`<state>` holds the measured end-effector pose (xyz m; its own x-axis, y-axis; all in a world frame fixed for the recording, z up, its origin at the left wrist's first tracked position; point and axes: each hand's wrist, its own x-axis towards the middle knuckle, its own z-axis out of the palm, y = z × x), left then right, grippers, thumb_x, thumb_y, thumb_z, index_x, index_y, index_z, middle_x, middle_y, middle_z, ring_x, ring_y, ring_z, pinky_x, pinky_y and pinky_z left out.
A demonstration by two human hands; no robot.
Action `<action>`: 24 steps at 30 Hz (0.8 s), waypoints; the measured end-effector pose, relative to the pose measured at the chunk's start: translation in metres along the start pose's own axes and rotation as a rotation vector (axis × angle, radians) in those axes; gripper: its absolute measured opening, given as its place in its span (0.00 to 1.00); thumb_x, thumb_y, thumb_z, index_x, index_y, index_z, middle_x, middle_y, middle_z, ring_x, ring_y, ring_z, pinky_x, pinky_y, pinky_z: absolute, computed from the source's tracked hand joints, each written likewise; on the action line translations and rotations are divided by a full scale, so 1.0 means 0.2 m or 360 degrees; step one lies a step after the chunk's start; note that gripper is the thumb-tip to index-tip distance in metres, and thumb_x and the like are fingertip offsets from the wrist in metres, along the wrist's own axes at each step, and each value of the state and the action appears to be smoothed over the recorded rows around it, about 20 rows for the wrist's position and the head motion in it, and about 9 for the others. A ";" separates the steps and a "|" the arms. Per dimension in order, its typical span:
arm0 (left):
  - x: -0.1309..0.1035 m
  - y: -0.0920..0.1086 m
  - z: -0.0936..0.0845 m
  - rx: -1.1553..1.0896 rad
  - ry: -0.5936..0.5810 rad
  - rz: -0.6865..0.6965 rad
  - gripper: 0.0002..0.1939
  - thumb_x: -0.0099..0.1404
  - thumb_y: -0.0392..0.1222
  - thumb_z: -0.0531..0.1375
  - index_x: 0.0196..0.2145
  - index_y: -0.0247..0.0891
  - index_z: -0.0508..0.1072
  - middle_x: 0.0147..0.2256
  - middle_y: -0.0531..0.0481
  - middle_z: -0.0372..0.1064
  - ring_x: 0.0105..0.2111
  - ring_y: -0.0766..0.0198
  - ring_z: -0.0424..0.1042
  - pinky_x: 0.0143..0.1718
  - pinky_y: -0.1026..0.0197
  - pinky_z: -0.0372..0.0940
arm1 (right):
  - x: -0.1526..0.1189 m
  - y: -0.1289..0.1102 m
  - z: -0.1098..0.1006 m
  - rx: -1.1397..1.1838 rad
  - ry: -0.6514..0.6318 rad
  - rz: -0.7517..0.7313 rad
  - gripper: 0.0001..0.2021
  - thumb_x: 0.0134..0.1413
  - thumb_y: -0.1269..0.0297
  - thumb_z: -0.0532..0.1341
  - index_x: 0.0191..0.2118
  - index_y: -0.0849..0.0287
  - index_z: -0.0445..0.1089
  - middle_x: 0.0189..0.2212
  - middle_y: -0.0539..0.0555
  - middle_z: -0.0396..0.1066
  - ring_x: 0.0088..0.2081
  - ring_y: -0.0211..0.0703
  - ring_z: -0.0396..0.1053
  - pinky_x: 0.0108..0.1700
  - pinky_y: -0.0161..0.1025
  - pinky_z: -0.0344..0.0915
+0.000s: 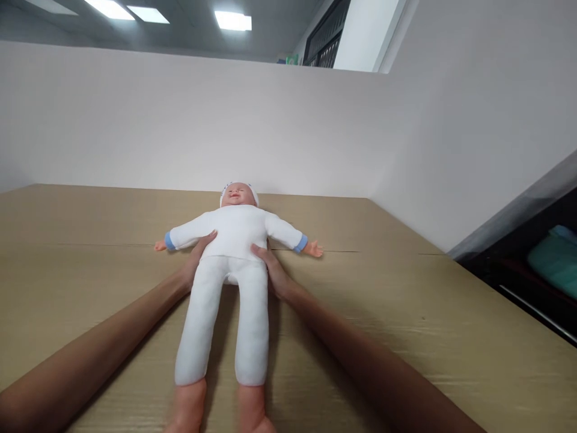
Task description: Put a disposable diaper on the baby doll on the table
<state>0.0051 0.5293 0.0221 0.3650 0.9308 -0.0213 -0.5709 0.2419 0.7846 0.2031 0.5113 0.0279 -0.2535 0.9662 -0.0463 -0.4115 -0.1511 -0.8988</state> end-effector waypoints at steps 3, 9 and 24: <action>0.05 0.02 -0.05 -0.0002 0.0030 -0.0029 0.36 0.73 0.57 0.65 0.69 0.29 0.70 0.58 0.33 0.79 0.62 0.39 0.77 0.69 0.41 0.68 | 0.05 -0.01 0.00 0.0009 -0.0013 0.0081 0.32 0.53 0.46 0.74 0.59 0.58 0.75 0.44 0.60 0.84 0.54 0.66 0.79 0.55 0.54 0.79; 0.08 0.04 -0.07 -0.0015 0.0125 -0.0116 0.31 0.72 0.53 0.68 0.64 0.29 0.75 0.55 0.35 0.82 0.59 0.40 0.79 0.66 0.46 0.72 | 0.08 -0.02 0.01 -0.0028 -0.0015 0.0093 0.33 0.53 0.47 0.75 0.62 0.54 0.75 0.51 0.59 0.83 0.55 0.64 0.80 0.57 0.54 0.79; 0.13 0.06 -0.10 0.0036 0.0108 -0.0052 0.27 0.72 0.48 0.69 0.63 0.31 0.76 0.55 0.34 0.82 0.57 0.43 0.81 0.65 0.48 0.72 | 0.14 0.05 -0.05 -0.0028 0.0018 -0.0029 0.38 0.57 0.40 0.71 0.68 0.53 0.70 0.60 0.59 0.79 0.59 0.58 0.78 0.63 0.52 0.76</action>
<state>-0.0075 0.5624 0.0191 0.3323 0.9390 -0.0885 -0.5422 0.2670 0.7967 0.2004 0.5378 0.0130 -0.2362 0.9711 -0.0345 -0.4006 -0.1297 -0.9070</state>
